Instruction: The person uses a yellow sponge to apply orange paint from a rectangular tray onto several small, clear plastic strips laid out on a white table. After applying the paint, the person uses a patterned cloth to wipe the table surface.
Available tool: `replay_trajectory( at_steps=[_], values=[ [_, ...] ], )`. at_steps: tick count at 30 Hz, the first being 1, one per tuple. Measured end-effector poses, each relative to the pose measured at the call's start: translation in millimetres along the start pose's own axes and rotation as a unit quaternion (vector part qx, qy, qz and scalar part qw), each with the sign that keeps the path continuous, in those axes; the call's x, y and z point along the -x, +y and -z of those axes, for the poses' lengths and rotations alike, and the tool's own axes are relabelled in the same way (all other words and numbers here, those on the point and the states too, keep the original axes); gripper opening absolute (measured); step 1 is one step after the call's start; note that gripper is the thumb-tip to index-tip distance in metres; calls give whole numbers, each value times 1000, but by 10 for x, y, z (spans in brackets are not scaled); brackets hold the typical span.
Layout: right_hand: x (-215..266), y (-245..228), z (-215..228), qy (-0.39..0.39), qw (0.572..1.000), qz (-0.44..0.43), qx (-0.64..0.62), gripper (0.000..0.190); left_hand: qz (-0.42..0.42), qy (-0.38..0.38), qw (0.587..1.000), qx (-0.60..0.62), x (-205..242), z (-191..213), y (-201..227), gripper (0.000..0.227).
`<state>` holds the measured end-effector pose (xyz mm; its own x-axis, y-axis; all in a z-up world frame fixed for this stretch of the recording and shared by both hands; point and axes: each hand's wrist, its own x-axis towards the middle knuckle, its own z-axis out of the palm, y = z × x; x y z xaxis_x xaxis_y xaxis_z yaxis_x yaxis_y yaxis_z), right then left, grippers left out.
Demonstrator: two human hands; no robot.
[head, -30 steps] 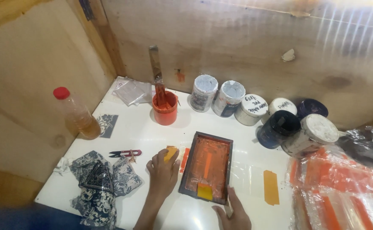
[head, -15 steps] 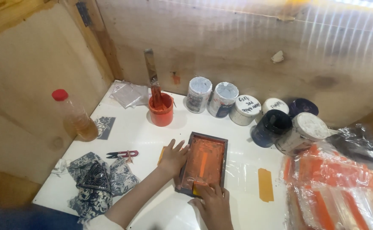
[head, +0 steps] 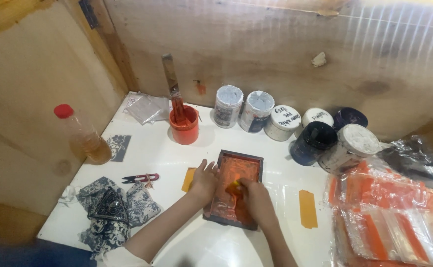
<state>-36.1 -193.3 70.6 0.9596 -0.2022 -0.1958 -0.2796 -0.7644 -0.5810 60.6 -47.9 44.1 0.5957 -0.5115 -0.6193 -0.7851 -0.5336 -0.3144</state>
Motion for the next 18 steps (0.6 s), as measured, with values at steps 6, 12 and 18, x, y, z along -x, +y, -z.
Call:
replay_trajectory(
  at_steps=[6,12,18],
  values=[
    [-363,37,-21,79,979,147,121,27,39,19,998,54,781,526,-15,62],
    [-213,407,-611,157,951,159,215,19,-2,2,1000,-14,-53,0,13,150],
    [316,727,-749,120,964,181,156,37,-8,0,1000,14,-38,46,-9,163]
  ],
)
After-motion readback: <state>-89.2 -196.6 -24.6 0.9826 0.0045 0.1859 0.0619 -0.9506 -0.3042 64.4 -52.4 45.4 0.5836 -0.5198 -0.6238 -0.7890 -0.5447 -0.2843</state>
